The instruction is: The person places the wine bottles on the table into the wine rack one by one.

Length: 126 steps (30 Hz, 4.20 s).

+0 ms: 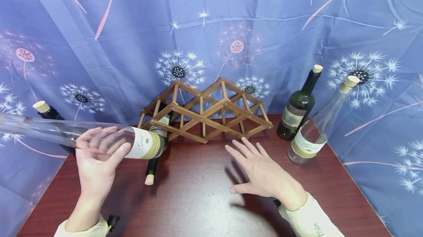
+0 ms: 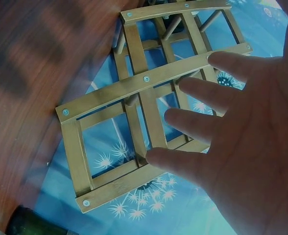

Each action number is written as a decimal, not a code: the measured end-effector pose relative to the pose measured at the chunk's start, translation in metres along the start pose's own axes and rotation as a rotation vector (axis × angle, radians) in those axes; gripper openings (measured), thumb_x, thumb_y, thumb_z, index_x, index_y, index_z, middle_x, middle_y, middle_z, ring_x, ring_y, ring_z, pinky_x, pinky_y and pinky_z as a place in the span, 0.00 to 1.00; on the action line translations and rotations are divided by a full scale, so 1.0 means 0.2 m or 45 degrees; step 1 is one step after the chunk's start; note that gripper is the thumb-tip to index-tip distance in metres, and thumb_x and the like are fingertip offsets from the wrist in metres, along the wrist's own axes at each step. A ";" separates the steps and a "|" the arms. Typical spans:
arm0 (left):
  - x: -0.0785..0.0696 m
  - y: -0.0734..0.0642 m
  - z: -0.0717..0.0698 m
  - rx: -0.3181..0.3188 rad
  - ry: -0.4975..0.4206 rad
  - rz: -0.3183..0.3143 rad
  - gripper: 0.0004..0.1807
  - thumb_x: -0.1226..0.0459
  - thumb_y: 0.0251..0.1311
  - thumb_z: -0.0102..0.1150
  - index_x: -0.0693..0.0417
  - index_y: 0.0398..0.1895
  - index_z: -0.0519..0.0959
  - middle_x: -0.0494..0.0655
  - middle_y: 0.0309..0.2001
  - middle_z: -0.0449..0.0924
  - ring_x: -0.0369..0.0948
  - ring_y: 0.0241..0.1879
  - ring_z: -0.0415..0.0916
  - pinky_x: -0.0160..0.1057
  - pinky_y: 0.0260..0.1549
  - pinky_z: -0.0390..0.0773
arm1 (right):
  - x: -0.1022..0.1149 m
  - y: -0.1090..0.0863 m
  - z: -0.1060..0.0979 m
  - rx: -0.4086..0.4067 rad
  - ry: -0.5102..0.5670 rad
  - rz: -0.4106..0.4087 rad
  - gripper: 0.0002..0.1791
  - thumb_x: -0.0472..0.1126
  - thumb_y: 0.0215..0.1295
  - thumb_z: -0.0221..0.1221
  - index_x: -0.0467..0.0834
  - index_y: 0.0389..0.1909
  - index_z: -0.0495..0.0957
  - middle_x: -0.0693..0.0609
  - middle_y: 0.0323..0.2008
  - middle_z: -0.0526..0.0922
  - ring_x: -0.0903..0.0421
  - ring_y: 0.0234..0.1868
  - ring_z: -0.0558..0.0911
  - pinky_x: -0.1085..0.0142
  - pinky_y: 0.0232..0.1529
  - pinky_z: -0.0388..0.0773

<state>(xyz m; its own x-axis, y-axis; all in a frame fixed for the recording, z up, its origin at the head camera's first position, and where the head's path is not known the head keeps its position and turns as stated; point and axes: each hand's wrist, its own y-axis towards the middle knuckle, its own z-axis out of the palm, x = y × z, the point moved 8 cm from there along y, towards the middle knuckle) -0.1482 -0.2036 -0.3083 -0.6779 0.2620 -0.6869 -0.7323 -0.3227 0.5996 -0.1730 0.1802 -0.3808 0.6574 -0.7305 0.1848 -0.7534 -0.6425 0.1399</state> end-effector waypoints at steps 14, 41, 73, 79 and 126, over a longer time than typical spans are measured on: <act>0.09 -0.06 0.11 0.077 -0.100 -0.150 0.39 0.93 0.52 0.62 0.61 0.65 0.65 0.62 0.60 0.80 0.53 0.60 0.82 0.47 0.59 0.83 | 0.03 0.01 -0.03 -0.051 0.024 -0.014 0.65 0.72 0.55 0.73 0.53 0.87 0.51 0.49 0.84 0.54 0.43 0.83 0.57 0.35 0.77 0.54; 0.24 -0.27 0.31 0.049 -0.174 -0.386 0.39 0.91 0.48 0.65 0.58 0.61 0.67 0.61 0.60 0.79 0.54 0.62 0.82 0.51 0.63 0.80 | 0.17 0.04 -0.08 -0.250 0.066 -0.156 0.61 0.73 0.63 0.67 0.49 0.86 0.51 0.50 0.81 0.62 0.50 0.79 0.64 0.46 0.75 0.65; 0.32 -0.46 0.47 0.103 -0.316 -0.511 0.39 0.88 0.52 0.66 0.52 0.63 0.67 0.56 0.63 0.78 0.55 0.67 0.78 0.52 0.72 0.70 | 0.29 0.07 -0.04 -0.361 0.150 -0.211 0.58 0.69 0.60 0.72 0.42 0.82 0.59 0.48 0.73 0.73 0.52 0.71 0.75 0.49 0.68 0.75; 0.35 -0.50 0.51 0.137 -0.346 -0.541 0.38 0.85 0.55 0.68 0.50 0.64 0.67 0.55 0.64 0.77 0.53 0.67 0.77 0.51 0.72 0.70 | 0.30 0.08 -0.04 -0.400 0.164 -0.221 0.54 0.68 0.61 0.72 0.41 0.78 0.65 0.49 0.69 0.76 0.55 0.68 0.76 0.53 0.67 0.77; 0.35 -0.60 0.54 0.244 0.030 -0.967 0.52 0.74 0.57 0.75 0.63 0.80 0.52 0.61 0.70 0.68 0.50 0.71 0.72 0.38 0.69 0.71 | 0.23 0.08 -0.07 -0.551 0.173 -0.269 0.47 0.56 0.62 0.75 0.39 0.75 0.67 0.49 0.64 0.76 0.51 0.61 0.76 0.57 0.63 0.73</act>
<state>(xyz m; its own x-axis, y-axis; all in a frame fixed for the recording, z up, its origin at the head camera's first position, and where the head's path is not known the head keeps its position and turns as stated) -0.1149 -0.0493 -0.3842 0.0136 0.3279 -0.9446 -0.9948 0.1002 0.0205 -0.1553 0.1404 -0.3565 0.8101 -0.5393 0.2300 -0.5605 -0.5975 0.5735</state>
